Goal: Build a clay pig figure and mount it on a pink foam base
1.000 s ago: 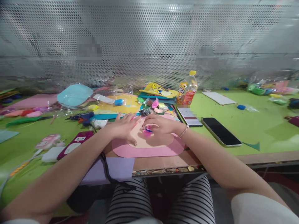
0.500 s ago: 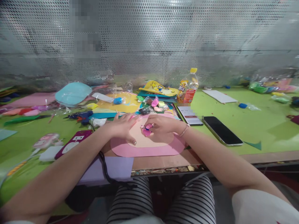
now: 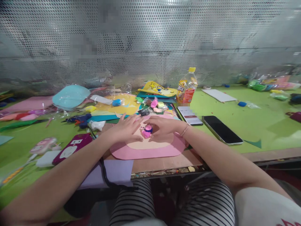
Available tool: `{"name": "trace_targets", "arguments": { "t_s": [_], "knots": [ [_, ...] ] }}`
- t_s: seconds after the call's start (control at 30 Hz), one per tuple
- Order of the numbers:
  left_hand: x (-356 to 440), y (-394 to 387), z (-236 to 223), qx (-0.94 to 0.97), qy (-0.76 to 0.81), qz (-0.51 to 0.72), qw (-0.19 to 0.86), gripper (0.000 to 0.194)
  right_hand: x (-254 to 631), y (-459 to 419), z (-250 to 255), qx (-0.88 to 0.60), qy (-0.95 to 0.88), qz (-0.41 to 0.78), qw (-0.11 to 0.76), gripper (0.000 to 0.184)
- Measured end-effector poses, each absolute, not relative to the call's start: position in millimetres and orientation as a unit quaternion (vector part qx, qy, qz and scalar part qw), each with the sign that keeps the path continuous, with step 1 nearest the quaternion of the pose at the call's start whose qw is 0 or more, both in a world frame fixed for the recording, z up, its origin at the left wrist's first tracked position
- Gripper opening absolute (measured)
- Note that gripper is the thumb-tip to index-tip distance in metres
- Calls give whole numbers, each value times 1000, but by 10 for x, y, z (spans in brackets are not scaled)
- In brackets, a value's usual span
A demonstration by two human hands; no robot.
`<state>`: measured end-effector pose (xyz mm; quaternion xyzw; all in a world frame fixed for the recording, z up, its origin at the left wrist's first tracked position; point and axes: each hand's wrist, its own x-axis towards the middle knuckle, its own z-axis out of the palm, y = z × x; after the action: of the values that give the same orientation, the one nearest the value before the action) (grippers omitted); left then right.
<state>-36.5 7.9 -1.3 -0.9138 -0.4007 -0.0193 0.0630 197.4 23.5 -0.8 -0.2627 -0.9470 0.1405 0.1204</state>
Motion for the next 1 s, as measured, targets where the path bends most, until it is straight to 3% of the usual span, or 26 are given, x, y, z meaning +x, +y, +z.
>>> {"name": "trace_targets", "arguments": {
  "t_s": [0.13, 0.27, 0.33, 0.5, 0.83, 1.0],
  "knots": [
    [-429, 111, -29, -890, -447, -29, 90, 98, 1985, 259, -23, -259, -943, 171, 124, 71],
    [-507, 150, 6, -834, -514, -88, 181, 63, 2025, 348, -44, -260, -919, 215, 202, 43],
    [-514, 151, 34, -815, -535, -90, 201, 48, 2048, 412, -65, -296, -901, 183, 260, 38],
    [-458, 129, 35, -841, -507, -50, 183, 35, 2106, 551, -128, -403, -858, 75, 310, 24],
    [-407, 152, 33, -828, -529, -90, 159, 22, 2151, 569, -120, -434, -856, 52, 277, 18],
    [-375, 171, 42, -846, -492, -180, 99, 22, 2048, 492, -116, -379, -863, 72, 327, 31]
  ]
}}
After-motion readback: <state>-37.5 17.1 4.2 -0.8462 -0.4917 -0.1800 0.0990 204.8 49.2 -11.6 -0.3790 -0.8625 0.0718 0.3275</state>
